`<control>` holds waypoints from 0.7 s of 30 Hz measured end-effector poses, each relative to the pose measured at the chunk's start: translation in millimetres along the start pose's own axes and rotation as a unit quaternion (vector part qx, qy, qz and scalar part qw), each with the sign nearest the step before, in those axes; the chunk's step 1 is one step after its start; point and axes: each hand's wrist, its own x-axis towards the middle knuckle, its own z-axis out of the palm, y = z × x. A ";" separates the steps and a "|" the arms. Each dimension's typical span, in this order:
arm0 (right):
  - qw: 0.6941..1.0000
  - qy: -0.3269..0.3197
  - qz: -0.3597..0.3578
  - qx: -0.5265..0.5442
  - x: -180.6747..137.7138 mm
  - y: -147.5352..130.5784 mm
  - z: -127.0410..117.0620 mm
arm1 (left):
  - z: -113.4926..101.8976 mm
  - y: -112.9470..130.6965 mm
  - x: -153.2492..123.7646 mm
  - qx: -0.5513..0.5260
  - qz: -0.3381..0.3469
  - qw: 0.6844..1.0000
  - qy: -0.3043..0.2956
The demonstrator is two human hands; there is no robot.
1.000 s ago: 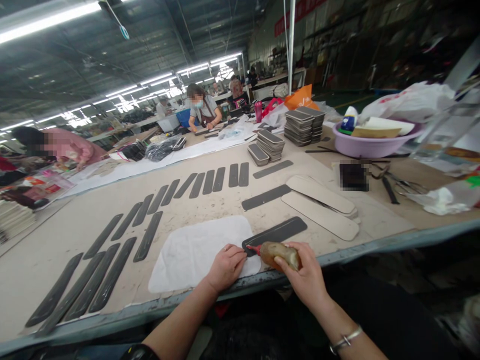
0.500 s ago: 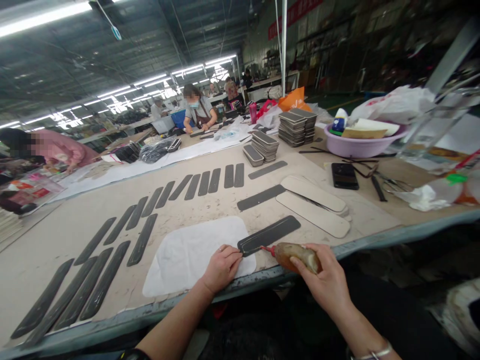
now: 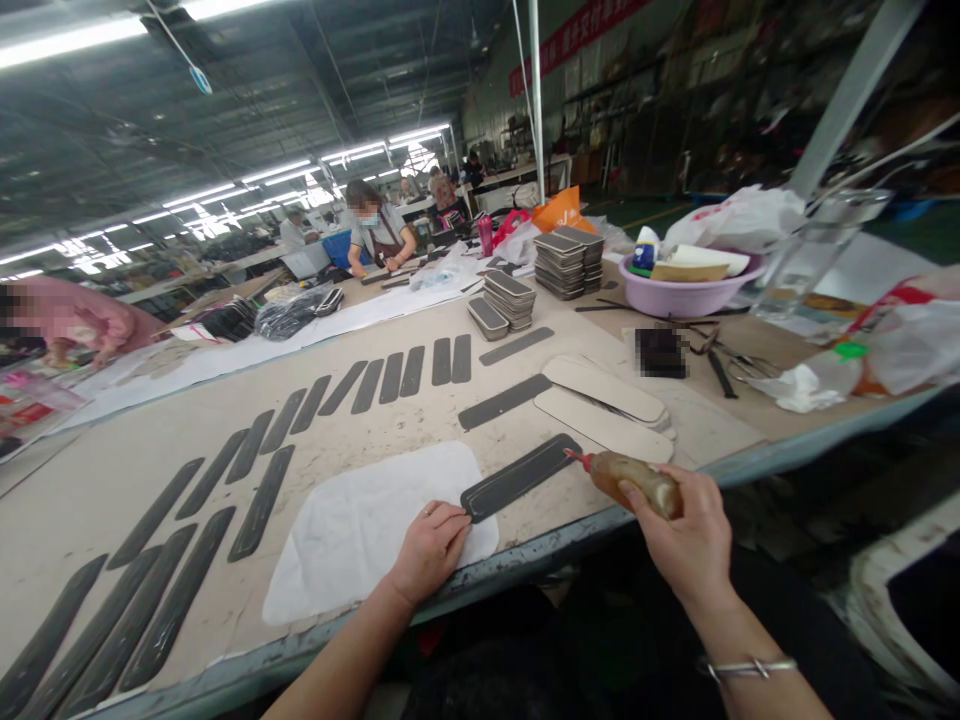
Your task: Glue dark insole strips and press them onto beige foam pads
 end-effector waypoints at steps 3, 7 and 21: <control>0.996 -0.032 0.007 0.080 -9.4 -13.5 7.0 | 0.3 -0.4 -0.4 0.001 0.001 1.000 0.001; 0.979 -0.119 0.000 0.164 -26.9 -39.5 21.7 | 0.8 -0.8 -0.7 0.001 0.003 1.000 0.002; 0.999 -0.024 -0.014 0.029 -4.2 -3.0 6.5 | 3.1 -3.6 -2.3 -0.019 -0.013 1.000 -0.001</control>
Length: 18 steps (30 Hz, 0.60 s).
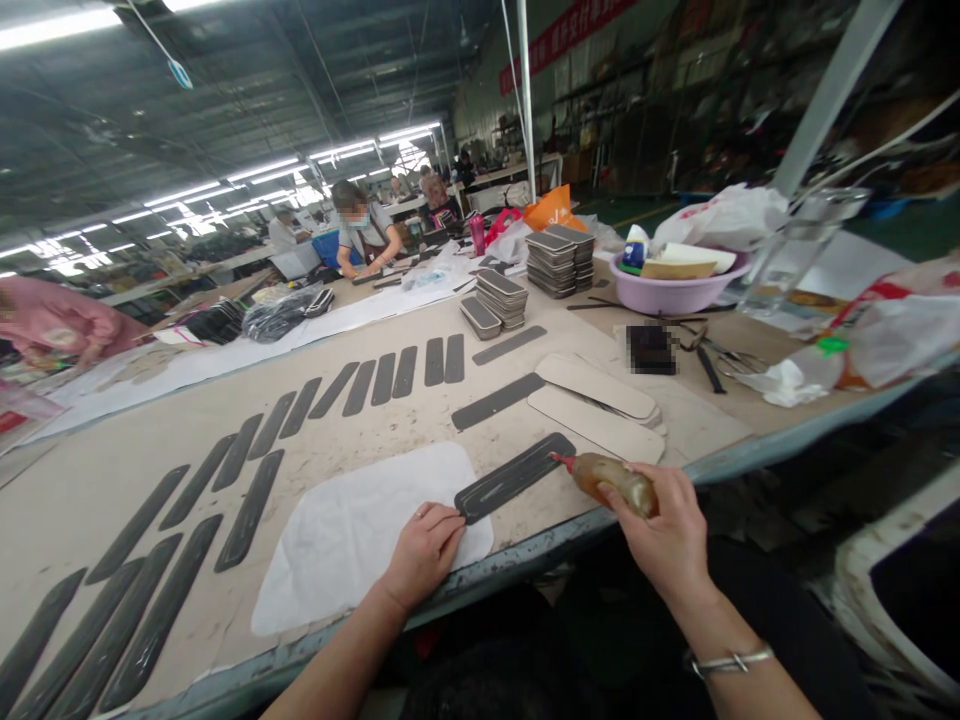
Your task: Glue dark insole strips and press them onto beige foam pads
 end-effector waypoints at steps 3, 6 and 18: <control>0.998 0.046 0.023 -0.030 8.4 7.0 -5.8 | 0.4 -0.5 0.7 -0.005 -0.003 1.000 0.000; 0.996 0.061 0.041 -0.042 13.8 11.3 -3.5 | -0.3 0.6 4.6 -0.005 -0.009 1.000 0.001; 0.995 0.040 0.083 -0.039 15.2 17.6 22.6 | -7.1 8.0 24.1 0.056 -0.035 0.993 -0.097</control>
